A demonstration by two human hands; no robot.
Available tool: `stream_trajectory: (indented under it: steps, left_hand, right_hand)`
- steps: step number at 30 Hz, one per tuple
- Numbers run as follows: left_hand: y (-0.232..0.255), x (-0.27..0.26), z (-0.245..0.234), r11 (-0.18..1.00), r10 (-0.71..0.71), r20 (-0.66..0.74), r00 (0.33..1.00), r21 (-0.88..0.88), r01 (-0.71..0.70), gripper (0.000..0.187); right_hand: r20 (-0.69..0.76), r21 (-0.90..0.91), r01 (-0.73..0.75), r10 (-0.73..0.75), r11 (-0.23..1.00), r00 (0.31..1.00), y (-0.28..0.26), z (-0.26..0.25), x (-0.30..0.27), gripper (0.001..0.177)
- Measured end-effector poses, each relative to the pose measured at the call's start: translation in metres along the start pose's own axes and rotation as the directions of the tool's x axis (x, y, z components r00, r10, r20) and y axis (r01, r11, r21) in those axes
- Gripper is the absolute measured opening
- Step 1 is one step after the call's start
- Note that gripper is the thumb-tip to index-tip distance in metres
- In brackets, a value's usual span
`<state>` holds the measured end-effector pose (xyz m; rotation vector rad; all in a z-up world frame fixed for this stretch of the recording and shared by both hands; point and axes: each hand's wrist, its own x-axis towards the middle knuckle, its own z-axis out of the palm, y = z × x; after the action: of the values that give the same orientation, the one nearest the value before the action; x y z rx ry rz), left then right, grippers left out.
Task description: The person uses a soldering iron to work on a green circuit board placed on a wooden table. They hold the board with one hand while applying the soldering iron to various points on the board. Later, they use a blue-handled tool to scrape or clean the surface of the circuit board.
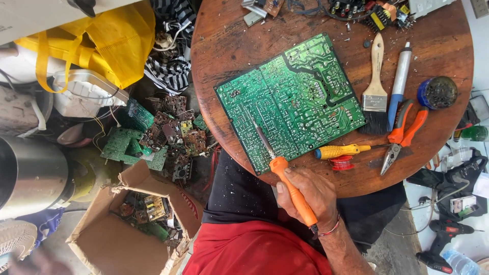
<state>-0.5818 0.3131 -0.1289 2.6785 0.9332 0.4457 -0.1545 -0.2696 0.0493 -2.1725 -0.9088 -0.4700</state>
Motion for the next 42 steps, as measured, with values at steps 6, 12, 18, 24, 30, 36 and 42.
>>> stream_trajectory:
  steps: [6,12,18,24,30,36,42]
  left_hand:
    - [0.391,0.165,0.017,0.835,0.363,-0.031,0.931,-0.434,-0.339,0.075]
    - [0.537,0.203,0.067,0.761,0.648,0.383,0.658,-0.305,-0.572,0.136]
    - [0.540,0.201,0.098,0.679,0.734,0.345,0.585,-0.387,-0.624,0.160]
    - [0.538,0.201,0.101,0.693,0.720,0.345,0.603,-0.413,-0.591,0.159]
    - [0.538,0.201,0.101,0.707,0.707,0.368,0.605,-0.405,-0.580,0.163]
    - [0.539,0.202,0.099,0.708,0.705,0.380,0.598,-0.414,-0.572,0.161]
    - [0.539,0.200,0.098,0.710,0.703,0.375,0.604,-0.418,-0.567,0.158]
  right_hand:
    - [0.011,0.026,-0.015,0.014,1.000,1.000,-0.001,-0.001,0.001,0.026]
    - [0.000,0.050,-0.015,0.015,0.999,1.000,0.000,-0.001,0.001,0.025]
    - [0.011,0.037,-0.024,0.024,0.999,1.000,0.002,0.000,0.000,0.027]
    - [0.053,0.022,-0.037,0.035,0.999,0.998,0.003,-0.006,-0.006,0.029]
    - [0.049,0.015,-0.041,0.040,0.999,0.998,0.002,-0.007,-0.012,0.030]
    - [0.042,0.029,-0.050,0.049,0.998,0.998,0.005,-0.009,-0.011,0.028]
    - [0.050,0.029,-0.041,0.040,0.999,0.998,0.006,-0.009,-0.012,0.028]
